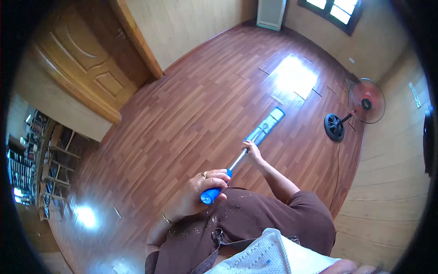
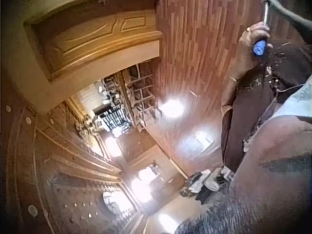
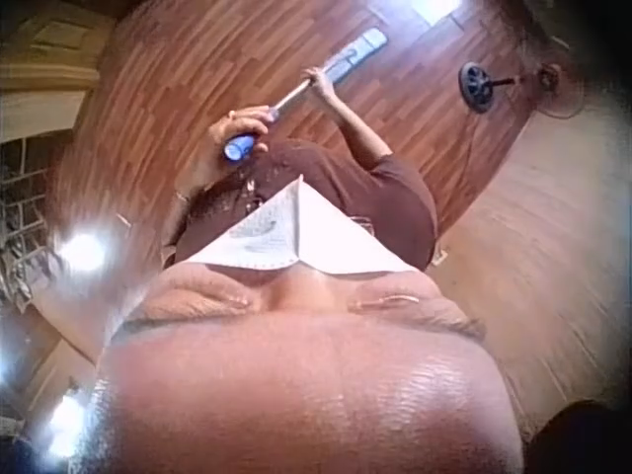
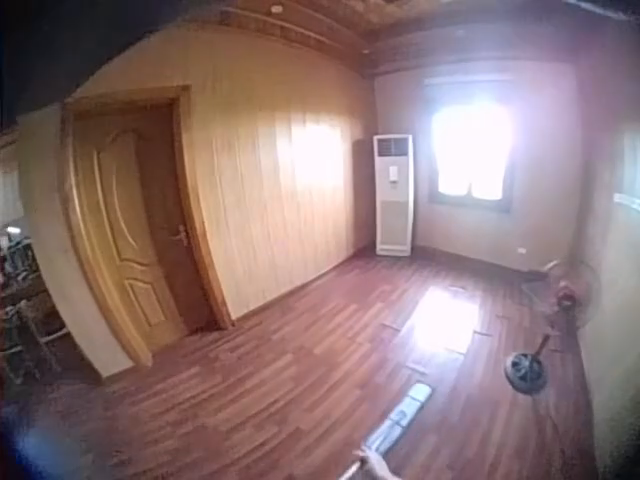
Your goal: Mopping a wooden floor using a flat mop in an indoor room.
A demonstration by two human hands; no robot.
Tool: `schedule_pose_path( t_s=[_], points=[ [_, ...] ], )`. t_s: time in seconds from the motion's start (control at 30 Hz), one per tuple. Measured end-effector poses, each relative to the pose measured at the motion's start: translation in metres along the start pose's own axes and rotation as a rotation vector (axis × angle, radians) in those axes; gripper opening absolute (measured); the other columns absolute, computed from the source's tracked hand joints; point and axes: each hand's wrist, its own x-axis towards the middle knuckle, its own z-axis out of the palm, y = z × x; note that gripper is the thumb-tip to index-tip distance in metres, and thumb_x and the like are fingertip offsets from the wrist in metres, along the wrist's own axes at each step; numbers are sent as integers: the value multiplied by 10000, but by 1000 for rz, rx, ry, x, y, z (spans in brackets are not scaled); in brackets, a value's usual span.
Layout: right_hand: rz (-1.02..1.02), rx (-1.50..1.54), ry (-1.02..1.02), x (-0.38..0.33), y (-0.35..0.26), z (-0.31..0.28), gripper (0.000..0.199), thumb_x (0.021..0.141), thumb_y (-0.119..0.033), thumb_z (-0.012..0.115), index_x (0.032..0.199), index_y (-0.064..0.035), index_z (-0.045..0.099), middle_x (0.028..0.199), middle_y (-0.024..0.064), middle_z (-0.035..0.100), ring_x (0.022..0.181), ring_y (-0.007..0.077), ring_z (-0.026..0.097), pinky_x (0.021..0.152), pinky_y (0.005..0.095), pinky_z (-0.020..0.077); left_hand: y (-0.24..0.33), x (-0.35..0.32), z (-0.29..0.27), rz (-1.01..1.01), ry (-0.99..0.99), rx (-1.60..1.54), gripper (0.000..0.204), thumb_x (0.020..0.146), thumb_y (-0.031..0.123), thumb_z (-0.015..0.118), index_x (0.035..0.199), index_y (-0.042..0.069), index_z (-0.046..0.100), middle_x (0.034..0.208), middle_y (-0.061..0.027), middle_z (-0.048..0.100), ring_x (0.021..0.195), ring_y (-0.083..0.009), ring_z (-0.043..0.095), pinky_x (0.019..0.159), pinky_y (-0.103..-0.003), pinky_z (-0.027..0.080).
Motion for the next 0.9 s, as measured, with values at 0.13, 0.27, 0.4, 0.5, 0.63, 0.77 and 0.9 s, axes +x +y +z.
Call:
schedule_pose_path(
  t_s=[0.13, 0.27, 0.4, 0.5, 0.63, 0.77, 0.9],
  points=[
    [-232, 232, -226, 22, -20, 49, 116, 621, -19, 590, 693, -89, 533, 777, 99, 548, 837, 326, 545, 733, 411, 438, 31, -29, 3, 40, 106, 273, 380, 750, 195, 762, 1043, 83, 547, 1103, -103, 614, 1092, -311, 580, 900, -418, 453],
    [-419, 304, -448, 44, -57, 89, 115, 625, -38, 607, 713, -76, 543, 768, 95, 559, 802, 325, 569, 681, 419, 455, 52, -48, 18, 96, 234, 487, 366, 751, 280, 755, 991, 91, 554, 1002, -88, 610, 982, -275, 594, 836, -392, 433],
    [-556, 446, -718, 32, -135, 121, 129, 629, -62, 638, 698, -73, 530, 742, 86, 571, 754, 303, 580, 678, 399, 457, 62, -72, 30, 182, 354, 642, 287, 734, 320, 741, 838, 112, 572, 863, -43, 584, 835, -213, 568, 757, -363, 416],
    [-686, 527, -946, 4, -175, 156, 120, 655, -63, 637, 735, -63, 548, 741, 90, 570, 729, 298, 570, 678, 381, 458, 76, -90, 42, 190, 464, 765, 263, 734, 315, 727, 786, 123, 554, 808, -24, 558, 750, -189, 529, 701, -348, 401],
    [-710, 599, -1254, -34, -224, 197, 106, 686, -75, 607, 779, -51, 562, 759, 116, 572, 738, 310, 561, 683, 392, 457, 93, -109, 45, 200, 555, 906, 296, 716, 298, 746, 756, 109, 523, 751, -26, 542, 652, -189, 515, 607, -329, 404],
    [-893, 673, -1468, -77, -248, 243, 78, 694, -98, 595, 769, -76, 592, 775, 114, 589, 750, 296, 572, 673, 391, 453, 106, -124, 47, 122, 577, 1014, 336, 694, 309, 767, 730, 100, 507, 720, -28, 537, 591, -185, 520, 558, -313, 405],
    [-847, 517, -1775, -107, -285, 266, 38, 710, -112, 614, 742, -93, 618, 729, 103, 589, 698, 270, 564, 600, 368, 443, 110, -145, 45, -12, 551, 1082, 298, 733, 340, 699, 765, 98, 528, 696, -19, 461, 618, -170, 477, 585, -317, 371]
  ],
)
